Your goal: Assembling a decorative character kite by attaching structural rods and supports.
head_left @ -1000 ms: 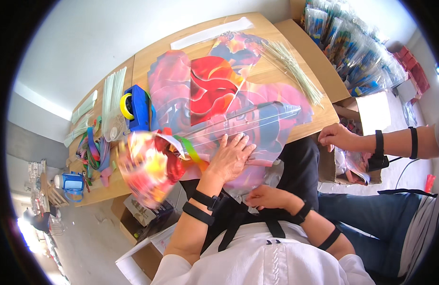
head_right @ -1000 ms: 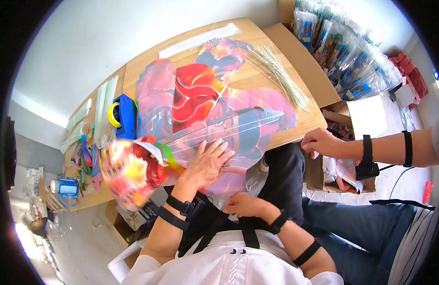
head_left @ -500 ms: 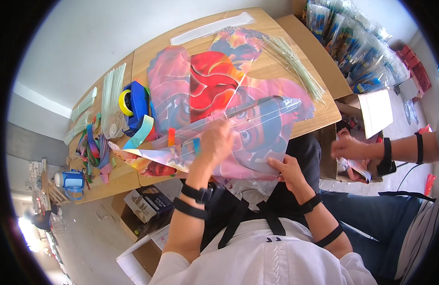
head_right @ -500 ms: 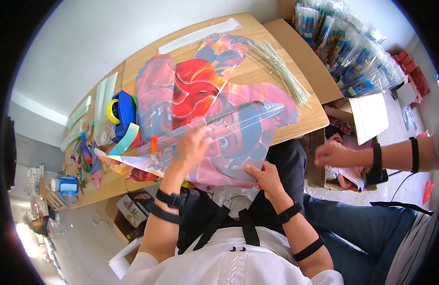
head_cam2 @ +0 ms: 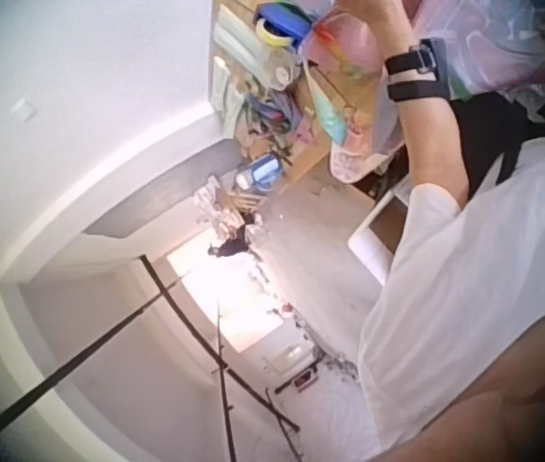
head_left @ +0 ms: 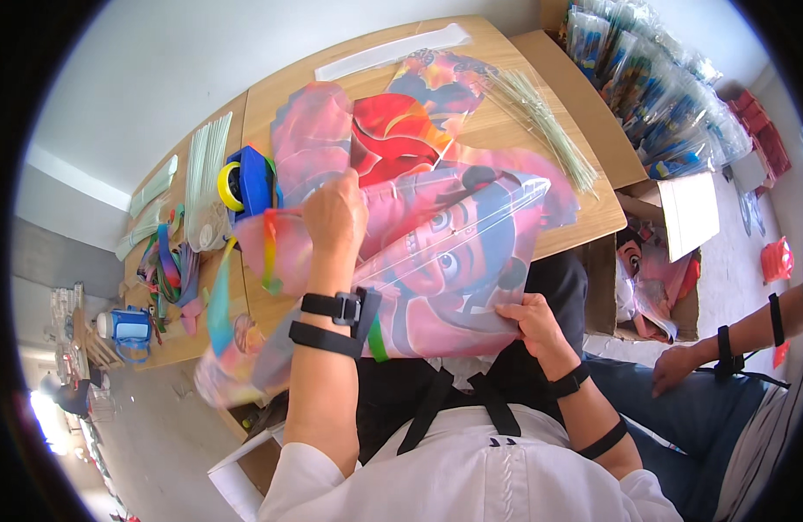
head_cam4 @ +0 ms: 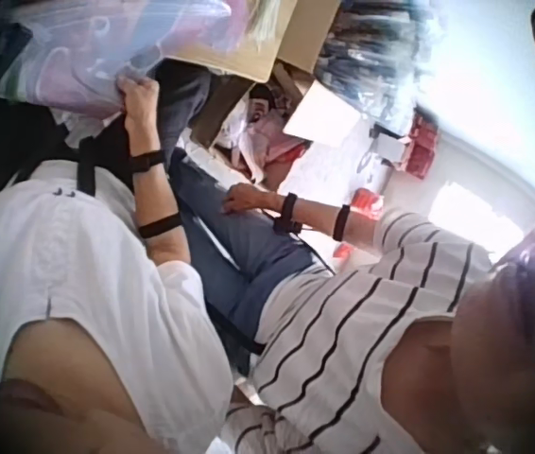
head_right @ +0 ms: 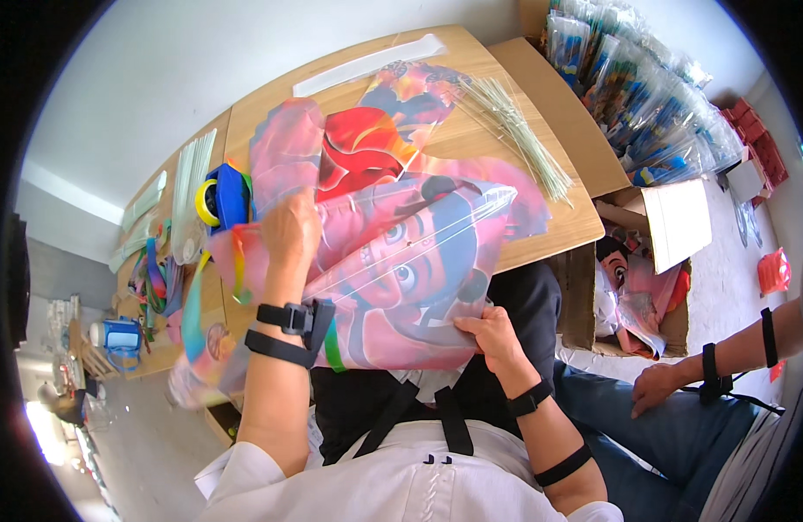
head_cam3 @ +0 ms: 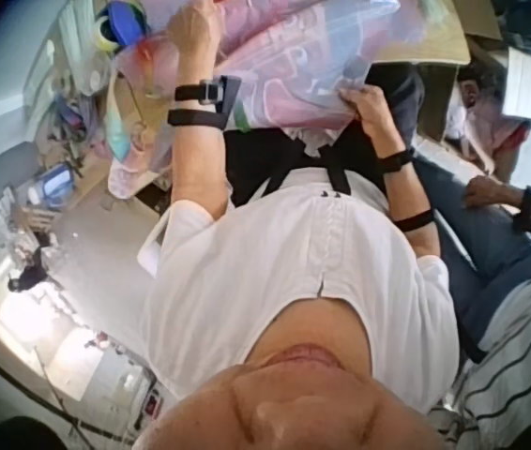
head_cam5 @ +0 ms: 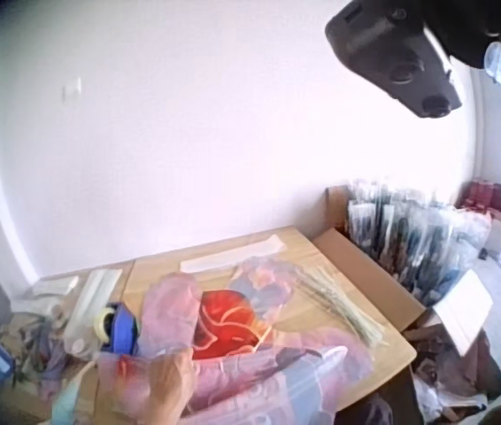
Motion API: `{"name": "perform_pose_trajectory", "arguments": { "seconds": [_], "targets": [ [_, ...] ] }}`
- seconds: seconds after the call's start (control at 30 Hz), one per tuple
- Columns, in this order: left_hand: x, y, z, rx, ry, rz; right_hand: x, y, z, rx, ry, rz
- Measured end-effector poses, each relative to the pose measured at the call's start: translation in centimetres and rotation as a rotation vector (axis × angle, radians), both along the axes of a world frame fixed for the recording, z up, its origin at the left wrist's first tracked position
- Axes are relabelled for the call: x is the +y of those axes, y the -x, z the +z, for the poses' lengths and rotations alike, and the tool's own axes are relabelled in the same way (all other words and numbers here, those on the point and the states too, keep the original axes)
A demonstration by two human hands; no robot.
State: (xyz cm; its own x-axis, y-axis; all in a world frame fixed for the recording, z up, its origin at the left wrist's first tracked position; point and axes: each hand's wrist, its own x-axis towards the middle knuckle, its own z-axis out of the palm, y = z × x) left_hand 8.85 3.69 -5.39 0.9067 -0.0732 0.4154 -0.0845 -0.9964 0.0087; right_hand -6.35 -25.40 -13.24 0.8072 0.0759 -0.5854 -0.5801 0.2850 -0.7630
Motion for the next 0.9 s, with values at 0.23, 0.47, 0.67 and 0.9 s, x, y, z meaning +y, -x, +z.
{"name": "perform_pose_trajectory", "arguments": {
  "seconds": [0.23,0.47,0.67,0.9],
  "targets": [
    [-0.4,-3.0,1.8,0.0,0.242,0.012,0.4,-0.7,-1.0,-0.025,0.024,-0.075],
    [-2.8,1.6,-0.7,0.269,0.207,-0.215,0.9,-1.2,-1.6,0.026,-0.016,-0.175],
    [-4.4,8.6,-3.1,0.653,0.185,-0.152,-0.3,-1.2,-2.7,0.003,0.058,-0.112],
    [-3.2,9.8,-4.8,0.622,0.216,-0.178,0.7,-0.5,-1.0,-0.574,0.917,-0.23]
  ]
}}
